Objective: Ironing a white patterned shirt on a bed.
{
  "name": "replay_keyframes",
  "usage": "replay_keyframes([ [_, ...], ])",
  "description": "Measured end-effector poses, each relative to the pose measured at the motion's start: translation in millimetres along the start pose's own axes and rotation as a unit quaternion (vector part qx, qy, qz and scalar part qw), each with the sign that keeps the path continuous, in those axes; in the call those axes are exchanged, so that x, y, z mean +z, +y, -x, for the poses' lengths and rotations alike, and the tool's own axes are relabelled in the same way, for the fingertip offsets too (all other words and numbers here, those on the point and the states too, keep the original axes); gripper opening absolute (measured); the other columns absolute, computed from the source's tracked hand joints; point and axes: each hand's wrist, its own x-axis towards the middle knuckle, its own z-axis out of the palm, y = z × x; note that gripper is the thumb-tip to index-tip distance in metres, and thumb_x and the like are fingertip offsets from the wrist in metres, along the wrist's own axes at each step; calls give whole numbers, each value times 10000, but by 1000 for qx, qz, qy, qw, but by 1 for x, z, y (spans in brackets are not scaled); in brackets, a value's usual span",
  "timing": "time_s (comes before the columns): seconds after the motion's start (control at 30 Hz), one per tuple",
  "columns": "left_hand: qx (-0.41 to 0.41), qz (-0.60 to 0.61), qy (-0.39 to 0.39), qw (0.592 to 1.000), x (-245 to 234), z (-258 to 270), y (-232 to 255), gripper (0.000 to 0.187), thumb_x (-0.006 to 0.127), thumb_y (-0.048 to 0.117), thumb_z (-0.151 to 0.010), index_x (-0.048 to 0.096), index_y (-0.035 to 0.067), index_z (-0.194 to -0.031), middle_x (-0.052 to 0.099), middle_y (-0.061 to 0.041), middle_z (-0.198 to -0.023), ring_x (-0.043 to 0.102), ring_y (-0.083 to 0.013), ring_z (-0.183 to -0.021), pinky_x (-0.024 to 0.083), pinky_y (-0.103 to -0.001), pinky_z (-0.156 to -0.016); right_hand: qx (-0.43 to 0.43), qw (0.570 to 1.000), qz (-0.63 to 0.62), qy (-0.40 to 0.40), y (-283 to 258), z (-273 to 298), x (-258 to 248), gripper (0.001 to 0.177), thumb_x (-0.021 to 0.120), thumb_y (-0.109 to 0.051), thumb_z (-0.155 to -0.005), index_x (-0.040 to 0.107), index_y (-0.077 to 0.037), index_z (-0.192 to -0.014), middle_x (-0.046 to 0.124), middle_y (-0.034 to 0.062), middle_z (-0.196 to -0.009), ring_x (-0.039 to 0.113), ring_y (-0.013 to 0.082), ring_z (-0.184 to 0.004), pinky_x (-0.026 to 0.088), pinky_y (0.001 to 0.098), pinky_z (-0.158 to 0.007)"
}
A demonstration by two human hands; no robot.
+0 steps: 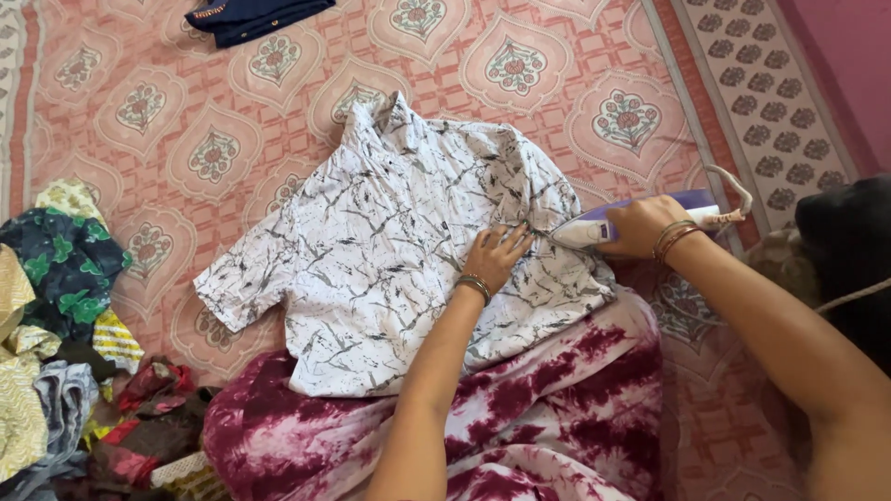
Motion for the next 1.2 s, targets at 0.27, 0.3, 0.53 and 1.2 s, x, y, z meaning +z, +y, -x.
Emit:
replay_keyframes([
  [0.27, -4, 5, 14, 1000, -2, 2, 0, 499, 592, 49, -887, 663, 211, -1353, 579, -16, -1489, 527, -254, -1285, 415, -440, -1063, 42, 998, -23, -34, -12, -12, -16, 657, 655, -731, -779, 748, -161, -1092, 764, 149, -1018, 757, 330, -952, 603, 478, -848],
  [0.3, 9, -3, 10, 1000, -1, 0, -1, 482, 584, 57, -898, 662, 177, -1358, 583, -13, -1489, 529, -256, -1283, 413, -438, -1055, 60, 996, -37, -49, -11, -13, -18, 665, 643, -739, -790, 743, -160, -1103, 780, 148, -1019, 758, 329, -962, 602, 482, -859],
  [0.53, 67, -27, 8, 997, 17, 2, -6, 433, 527, 124, -942, 647, 46, -1351, 583, -53, -1448, 524, -226, -1327, 417, -463, -1105, 73, 996, -44, -13, 8, -11, -11, 763, 651, -776, -765, 719, -128, -1163, 762, 150, -1120, 743, 327, -1031, 604, 473, -868],
  [1.2, -50, -19, 105, 993, 20, -64, 33, 207, 644, 139, -956, 730, 111, -1143, 733, -81, -1125, 698, -261, -901, 596, -393, -691, 103, 990, -68, -70, 38, 31, -20, 689, 636, -767, -757, 726, -246, -1199, 777, 133, -1047, 753, 328, -983, 598, 463, -870],
])
